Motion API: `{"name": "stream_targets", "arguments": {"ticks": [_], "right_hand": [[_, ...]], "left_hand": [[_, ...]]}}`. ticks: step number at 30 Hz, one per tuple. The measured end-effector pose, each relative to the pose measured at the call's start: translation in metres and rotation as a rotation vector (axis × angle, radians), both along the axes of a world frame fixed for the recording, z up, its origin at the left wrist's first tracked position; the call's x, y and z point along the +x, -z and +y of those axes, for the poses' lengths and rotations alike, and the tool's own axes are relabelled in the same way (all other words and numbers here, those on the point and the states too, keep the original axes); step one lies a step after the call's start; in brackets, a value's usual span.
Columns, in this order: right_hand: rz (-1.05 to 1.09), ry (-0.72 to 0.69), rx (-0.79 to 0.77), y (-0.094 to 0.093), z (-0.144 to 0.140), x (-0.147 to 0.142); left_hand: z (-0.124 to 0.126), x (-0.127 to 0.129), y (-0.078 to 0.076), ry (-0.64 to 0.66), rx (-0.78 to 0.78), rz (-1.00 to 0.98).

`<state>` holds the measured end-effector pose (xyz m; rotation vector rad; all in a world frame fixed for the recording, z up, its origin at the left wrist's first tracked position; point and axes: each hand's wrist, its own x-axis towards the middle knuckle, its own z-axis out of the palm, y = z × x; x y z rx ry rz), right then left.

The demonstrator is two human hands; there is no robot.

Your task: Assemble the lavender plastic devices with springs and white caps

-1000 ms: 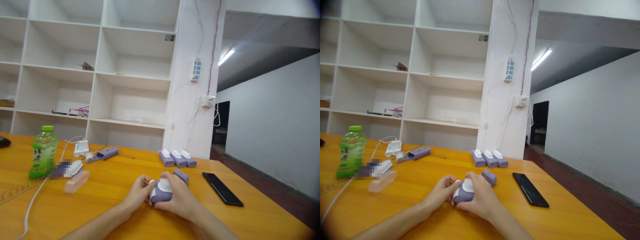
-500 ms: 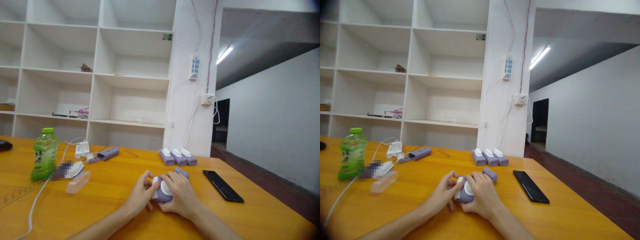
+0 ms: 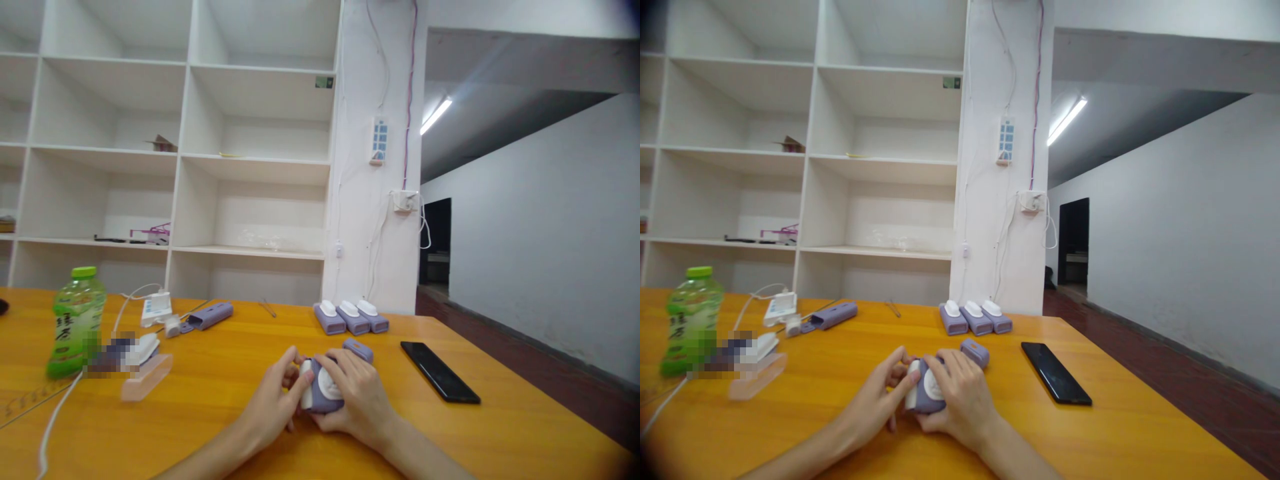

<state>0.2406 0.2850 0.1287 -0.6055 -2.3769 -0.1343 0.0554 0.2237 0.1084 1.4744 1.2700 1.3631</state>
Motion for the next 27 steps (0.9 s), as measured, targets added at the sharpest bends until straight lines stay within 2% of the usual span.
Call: {"name": "stream_targets", "arguments": {"ticks": [9,13,21,25,27], "right_hand": [[-0.020,-0.047,0.005,-0.002,0.002,0.000],[-0.017,-0.055,0.010,-0.002,0.002,0.001],[-0.022,-0.062,0.019,-0.005,0.005,0.000],[-0.092,-0.063,0.019,-0.007,0.008,-0.001],[-0.130,-0.046,0.018,-0.007,0.010,-0.002]], "left_hand": [[-0.011,0.002,-0.008,0.010,0.189,0.190],[-0.011,0.001,-0.006,-0.006,0.205,0.174],[-0.005,0.010,-0.001,0.009,0.026,-0.093],[0.007,0.010,0.003,-0.015,-0.099,-0.090],[0.010,0.007,-0.001,0.002,-0.124,-0.070]]}}
